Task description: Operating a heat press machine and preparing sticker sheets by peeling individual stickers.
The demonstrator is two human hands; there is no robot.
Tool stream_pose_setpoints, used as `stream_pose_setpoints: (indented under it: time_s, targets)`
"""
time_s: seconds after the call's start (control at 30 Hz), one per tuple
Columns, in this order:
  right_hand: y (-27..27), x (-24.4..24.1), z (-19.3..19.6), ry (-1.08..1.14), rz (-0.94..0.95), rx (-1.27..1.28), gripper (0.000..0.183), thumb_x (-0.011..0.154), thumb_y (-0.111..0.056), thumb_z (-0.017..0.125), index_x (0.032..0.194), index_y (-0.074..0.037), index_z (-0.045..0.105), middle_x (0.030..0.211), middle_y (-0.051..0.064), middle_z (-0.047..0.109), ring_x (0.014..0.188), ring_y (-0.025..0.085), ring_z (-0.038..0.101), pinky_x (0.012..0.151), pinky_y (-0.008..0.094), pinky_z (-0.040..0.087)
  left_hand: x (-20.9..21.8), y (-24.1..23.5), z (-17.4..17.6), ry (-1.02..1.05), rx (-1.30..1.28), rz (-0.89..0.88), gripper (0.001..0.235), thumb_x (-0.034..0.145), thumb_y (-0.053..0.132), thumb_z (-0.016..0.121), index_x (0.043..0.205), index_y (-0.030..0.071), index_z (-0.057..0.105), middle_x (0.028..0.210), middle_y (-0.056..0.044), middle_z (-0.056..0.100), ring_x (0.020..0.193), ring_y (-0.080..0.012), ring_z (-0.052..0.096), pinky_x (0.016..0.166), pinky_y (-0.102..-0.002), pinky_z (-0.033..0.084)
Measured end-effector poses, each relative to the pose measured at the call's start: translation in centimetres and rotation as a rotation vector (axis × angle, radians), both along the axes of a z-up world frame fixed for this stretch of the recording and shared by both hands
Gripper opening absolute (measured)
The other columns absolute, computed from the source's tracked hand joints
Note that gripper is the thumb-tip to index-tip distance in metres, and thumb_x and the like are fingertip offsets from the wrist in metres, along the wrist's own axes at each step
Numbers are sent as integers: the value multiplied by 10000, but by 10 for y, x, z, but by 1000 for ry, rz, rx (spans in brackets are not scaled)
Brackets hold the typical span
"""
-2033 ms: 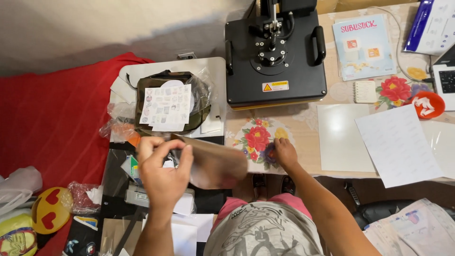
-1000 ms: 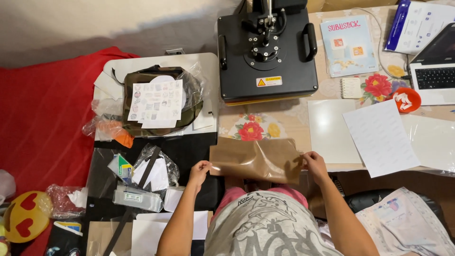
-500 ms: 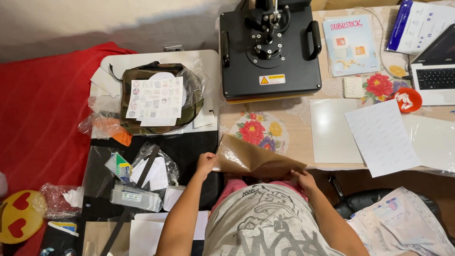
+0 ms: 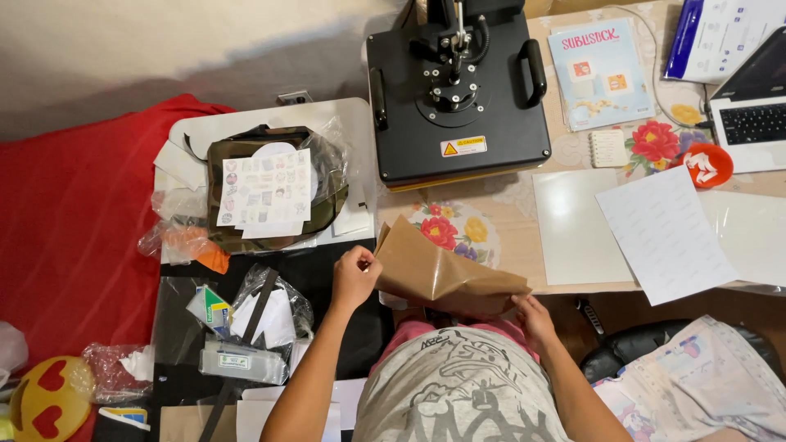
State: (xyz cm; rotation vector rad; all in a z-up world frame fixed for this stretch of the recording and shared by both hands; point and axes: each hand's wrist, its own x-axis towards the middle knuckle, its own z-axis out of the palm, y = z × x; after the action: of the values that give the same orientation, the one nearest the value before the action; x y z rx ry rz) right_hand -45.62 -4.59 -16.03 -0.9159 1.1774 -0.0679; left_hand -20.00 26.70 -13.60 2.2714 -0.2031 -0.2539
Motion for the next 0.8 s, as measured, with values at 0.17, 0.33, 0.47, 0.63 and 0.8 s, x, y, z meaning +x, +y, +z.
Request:
stream_pose_setpoints:
  time_s: [0.17, 0.33, 0.47, 0.63, 0.8]
  targets:
    - [-62, 5, -72, -6, 8, -199, 158, 1038, -232, 799, 1137, -112, 775, 800, -36, 530, 685, 93, 494, 639, 258, 437, 20, -6, 37, -3, -96, 87, 150, 867, 166, 807, 984, 98, 744, 924, -176, 819, 945, -363, 805, 869, -439, 642]
    - [-123, 75, -93, 155, 275, -532, 363, 969, -316, 880, 1106, 12, 804, 907, 178, 690, 825, 288, 650, 727, 429, 600, 47, 3, -58, 92, -45, 227, 281, 879, 237, 805, 1108, 171, 655, 946, -80, 842, 954, -273, 804, 926, -408, 629]
    - [-151, 112, -119, 319, 417, -728, 500, 938, -395, 883, 1327, -93, 796, 912, 157, 765, 862, 342, 748, 800, 486, 600, 49, 0, -126, 257, 185, 165, 611, 977, 334, 753, 1526, 158, 550, 1353, -85, 814, 1354, -322, 725, 1153, -491, 590]
    - [-139, 107, -106, 381, 434, -792, 558, 1016, -405, 893, 1463, -107, 744, 1142, 205, 797, 1203, 446, 774, 1021, 561, 608, 33, -12, -108, 306, 247, 182, 774, 1017, 374, 731, 1684, 117, 434, 1560, -130, 694, 1508, -363, 616, 1252, -540, 514]
    - [-120, 39, -109, 74, 194, -319, 368, 1076, -71, 576, 1379, 131, 625, 996, 135, 609, 799, 217, 573, 699, 314, 481, -2, -19, -103, 39, 133, 230, 686, 962, 266, 813, 1582, 92, 579, 1424, -178, 768, 1401, -380, 701, 1161, -522, 568]
